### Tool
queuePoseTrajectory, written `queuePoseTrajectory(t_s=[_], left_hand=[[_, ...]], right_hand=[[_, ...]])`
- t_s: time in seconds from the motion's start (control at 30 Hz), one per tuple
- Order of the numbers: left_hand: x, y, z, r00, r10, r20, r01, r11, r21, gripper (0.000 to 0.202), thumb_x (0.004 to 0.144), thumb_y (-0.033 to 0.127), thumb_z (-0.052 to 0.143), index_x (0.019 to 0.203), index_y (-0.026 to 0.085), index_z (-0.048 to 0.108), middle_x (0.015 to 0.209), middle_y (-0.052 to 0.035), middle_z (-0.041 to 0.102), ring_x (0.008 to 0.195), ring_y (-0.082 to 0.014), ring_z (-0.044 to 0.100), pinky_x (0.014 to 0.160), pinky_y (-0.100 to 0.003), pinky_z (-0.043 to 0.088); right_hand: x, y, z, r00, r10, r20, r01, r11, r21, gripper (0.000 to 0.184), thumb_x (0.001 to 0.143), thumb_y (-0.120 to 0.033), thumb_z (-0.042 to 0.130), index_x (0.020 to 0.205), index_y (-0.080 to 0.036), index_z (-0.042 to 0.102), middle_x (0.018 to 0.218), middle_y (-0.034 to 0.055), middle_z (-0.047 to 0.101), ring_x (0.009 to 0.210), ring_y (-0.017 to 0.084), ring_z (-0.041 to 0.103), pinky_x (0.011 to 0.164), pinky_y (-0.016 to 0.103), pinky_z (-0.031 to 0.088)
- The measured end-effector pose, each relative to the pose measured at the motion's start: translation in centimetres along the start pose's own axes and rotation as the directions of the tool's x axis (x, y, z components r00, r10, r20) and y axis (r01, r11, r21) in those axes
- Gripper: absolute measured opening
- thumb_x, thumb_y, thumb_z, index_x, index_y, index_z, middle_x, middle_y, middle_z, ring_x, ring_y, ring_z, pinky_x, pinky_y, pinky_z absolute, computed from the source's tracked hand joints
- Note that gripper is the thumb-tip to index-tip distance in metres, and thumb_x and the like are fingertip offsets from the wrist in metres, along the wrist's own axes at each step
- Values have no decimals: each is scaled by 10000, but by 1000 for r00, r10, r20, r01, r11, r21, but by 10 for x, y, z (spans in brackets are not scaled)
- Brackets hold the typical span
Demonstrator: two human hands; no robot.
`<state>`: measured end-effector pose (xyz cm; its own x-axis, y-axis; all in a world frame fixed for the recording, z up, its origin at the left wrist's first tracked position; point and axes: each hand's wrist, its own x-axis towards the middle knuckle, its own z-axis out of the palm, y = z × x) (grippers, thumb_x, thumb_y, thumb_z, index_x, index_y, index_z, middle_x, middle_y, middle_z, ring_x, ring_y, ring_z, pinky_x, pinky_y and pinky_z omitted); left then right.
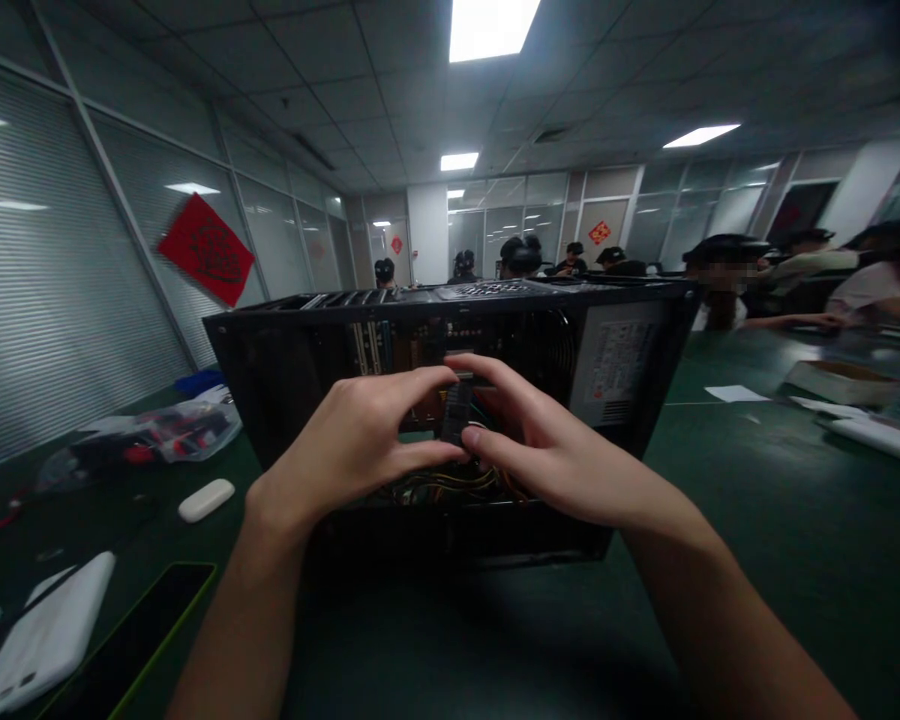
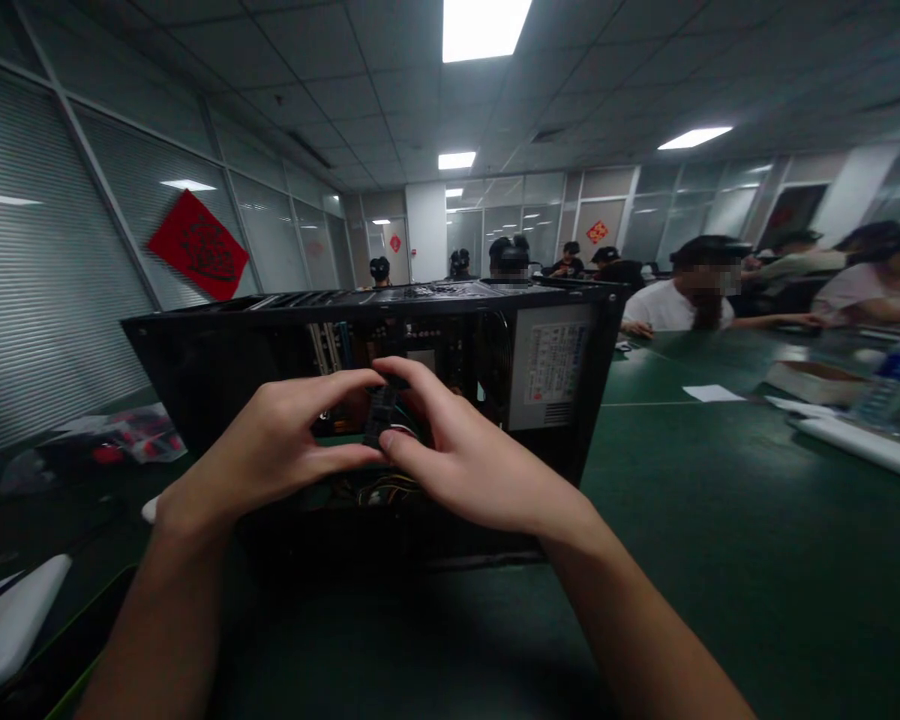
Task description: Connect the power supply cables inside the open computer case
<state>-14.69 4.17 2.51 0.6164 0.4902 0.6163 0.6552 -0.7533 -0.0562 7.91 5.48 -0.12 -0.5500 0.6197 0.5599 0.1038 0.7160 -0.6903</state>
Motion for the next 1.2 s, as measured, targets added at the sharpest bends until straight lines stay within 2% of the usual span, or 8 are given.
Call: queuePoseTrajectory(t_s=[0.17,0.37,0.5,0.6,0.77,0.9,1.2], left_hand=[[1,1,-1,999,-30,11,31,999,-26,562,857,386,750,1359,207,573,1175,-74,734,982,-214,727,889,-300,573],[2,3,-1,1000,-22,13,23,996,-89,553,847,363,764,1342,218,564,1166,-53,726,974,-198,722,859,-272,569],[3,2,-1,1000,5,25,-2,991,-136,579,834,355,783,1352,218,563,1176,-53,722,983,-191,716,888,-273,565],[4,3,-2,998,-4,57,16,976,-216,591,828,351,793,1357,220,565,1091,-36,736,916,-172,718,829,-251,573],[7,10,-4,995,-45,90,75,926,-370,564,831,231,783,1355,181,581,843,22,716,719,-110,676,702,-187,544],[9,12,-2,994,-77,76,102,894,-436,568,802,210,806,1331,153,607,806,32,697,681,-91,643,665,-167,515],[9,12,0,992,-83,92,115,897,-427,581,797,229,818,1335,159,612,781,42,682,676,-84,633,663,-166,502]], right_hand=[[-1,-4,5,1000,-9,1,9,998,-60,634,943,-266,567,1540,-249,353,1444,105,554,1385,271,486,1176,472,392],[0,-7,9,998,-18,-58,19,1000,11,629,897,-217,592,1495,-230,399,1500,100,500,1383,257,484,1166,426,401],[-1,-7,6,999,-3,-40,4,999,34,597,917,-214,565,1490,-243,402,1487,88,513,1358,240,508,1157,419,414],[-2,-8,3,999,18,-29,-17,999,33,553,936,-222,540,1476,-256,427,1463,79,535,1328,233,536,1127,412,448],[-5,-11,-2,999,39,-29,-38,999,31,534,940,-255,574,1461,-252,456,1406,81,581,1246,239,597,1052,398,514],[-6,-11,-5,999,27,-24,-26,999,20,508,942,-284,596,1438,-248,491,1430,86,567,1300,262,562,1063,415,513],[-5,-7,-9,1000,-14,7,14,999,-31,509,958,-324,589,1453,-254,491,1453,88,554,1314,269,556,1107,450,481]])
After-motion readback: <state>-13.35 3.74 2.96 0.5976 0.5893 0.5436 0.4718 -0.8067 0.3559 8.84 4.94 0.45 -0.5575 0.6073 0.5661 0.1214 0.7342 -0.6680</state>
